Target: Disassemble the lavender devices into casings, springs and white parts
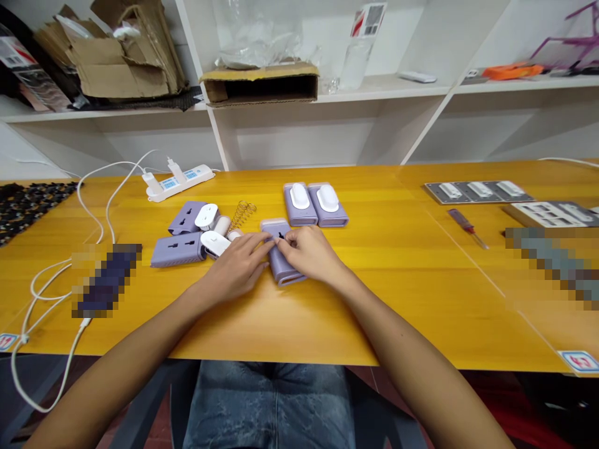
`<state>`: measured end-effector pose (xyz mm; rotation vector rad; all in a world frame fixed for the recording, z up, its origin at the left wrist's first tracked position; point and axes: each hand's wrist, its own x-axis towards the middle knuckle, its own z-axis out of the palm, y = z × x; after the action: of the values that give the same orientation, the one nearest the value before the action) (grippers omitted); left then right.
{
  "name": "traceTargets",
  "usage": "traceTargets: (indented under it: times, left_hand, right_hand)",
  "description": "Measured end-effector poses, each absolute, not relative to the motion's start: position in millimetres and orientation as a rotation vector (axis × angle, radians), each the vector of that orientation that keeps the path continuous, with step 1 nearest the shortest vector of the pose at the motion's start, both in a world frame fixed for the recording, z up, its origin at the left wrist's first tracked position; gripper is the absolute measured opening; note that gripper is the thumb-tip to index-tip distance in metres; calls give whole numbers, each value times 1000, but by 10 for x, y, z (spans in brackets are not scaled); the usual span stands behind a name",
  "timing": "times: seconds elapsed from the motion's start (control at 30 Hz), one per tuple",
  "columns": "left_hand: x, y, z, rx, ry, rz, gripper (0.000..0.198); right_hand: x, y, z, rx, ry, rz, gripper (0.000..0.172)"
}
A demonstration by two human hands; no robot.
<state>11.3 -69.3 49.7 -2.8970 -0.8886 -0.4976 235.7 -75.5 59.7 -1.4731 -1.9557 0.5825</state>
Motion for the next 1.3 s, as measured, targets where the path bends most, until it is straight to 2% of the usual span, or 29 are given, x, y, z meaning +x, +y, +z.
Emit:
traceTargets:
  times: [0.23,0.5,0.7,1.03,1.3]
  left_hand:
    - [95,-686,504,-2892,-893,-585,62]
    - [101,-666,496,-2913,-845,-785,80]
    - [99,-696,471,-2951,-867,-994,106]
    - [178,-817,424,-3094,-735,-1450,117]
    - [203,-934,448,-3172,-916,-1513,128]
  right_hand:
    - [2339,-738,582,-1356,-1490,1043,61]
    - [2300,-790,657,-1052,-1226,1366,51]
    - [2295,-822,686,-929,-1172,1547,44]
    - [2381,-901,745,-772,-1263,1644,47]
    - [2352,-905,723,-683,-1227,1696,46]
